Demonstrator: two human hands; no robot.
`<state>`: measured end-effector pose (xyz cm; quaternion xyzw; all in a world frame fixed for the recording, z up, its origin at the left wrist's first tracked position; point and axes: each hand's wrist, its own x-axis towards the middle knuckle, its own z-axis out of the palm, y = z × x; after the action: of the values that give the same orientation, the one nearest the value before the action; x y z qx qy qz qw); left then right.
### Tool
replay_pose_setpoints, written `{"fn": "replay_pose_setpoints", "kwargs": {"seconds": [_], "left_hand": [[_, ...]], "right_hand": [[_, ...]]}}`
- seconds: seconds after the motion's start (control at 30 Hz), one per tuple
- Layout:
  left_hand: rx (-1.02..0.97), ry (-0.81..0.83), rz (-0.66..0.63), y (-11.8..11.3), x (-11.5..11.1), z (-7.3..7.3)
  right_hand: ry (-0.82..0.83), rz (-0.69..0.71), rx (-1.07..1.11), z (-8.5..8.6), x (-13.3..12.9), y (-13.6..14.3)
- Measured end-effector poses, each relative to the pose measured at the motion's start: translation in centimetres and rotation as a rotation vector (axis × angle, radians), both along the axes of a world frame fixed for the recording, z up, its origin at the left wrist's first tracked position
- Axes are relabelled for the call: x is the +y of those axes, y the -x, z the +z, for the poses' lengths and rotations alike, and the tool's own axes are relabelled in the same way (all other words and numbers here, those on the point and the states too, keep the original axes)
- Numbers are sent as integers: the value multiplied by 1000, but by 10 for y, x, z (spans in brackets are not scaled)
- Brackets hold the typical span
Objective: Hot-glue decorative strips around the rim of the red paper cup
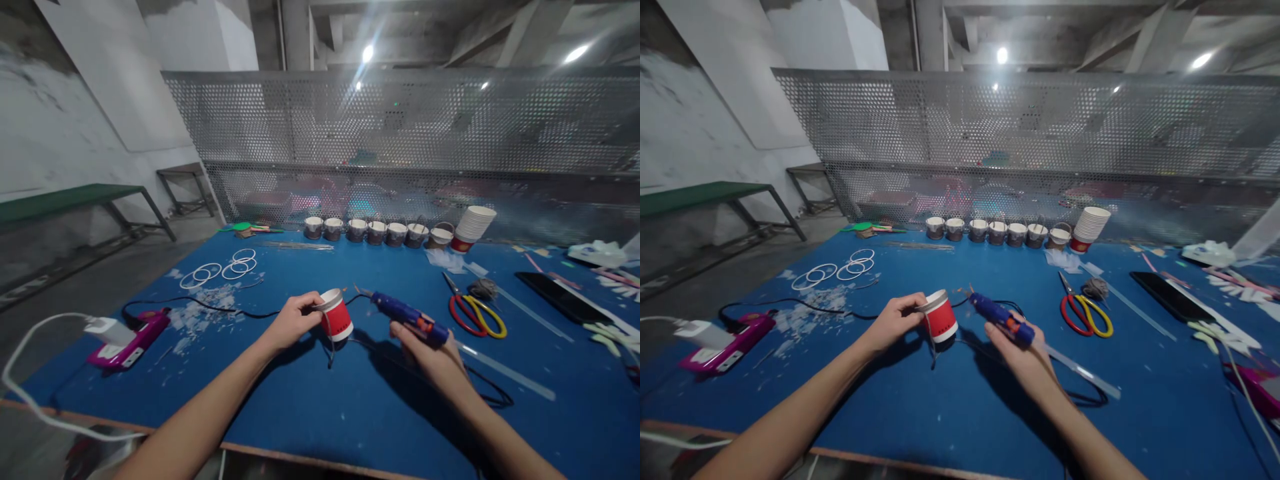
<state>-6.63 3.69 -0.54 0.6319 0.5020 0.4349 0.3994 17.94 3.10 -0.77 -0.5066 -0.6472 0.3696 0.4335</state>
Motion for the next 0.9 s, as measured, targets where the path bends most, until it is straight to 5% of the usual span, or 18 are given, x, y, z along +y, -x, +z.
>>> {"fn": "replay_pose_setpoints", "kwargs": {"seconds": [0.2,0.47,0.73,0.9], "left_hand": [[0,-3,21,1,-2,2],[-19,-34,31,3,-3,4],[-37,-30,92,1,-7,7],[-15,-59,150,-4,-11,10]], "right_hand": [[-66,-93,-135,-6,32,-13],[-81,102,-300,-43,55,-17],[-67,160,-486,-7,40,-47],[-99,-198,-667,18,8,-83]]}}
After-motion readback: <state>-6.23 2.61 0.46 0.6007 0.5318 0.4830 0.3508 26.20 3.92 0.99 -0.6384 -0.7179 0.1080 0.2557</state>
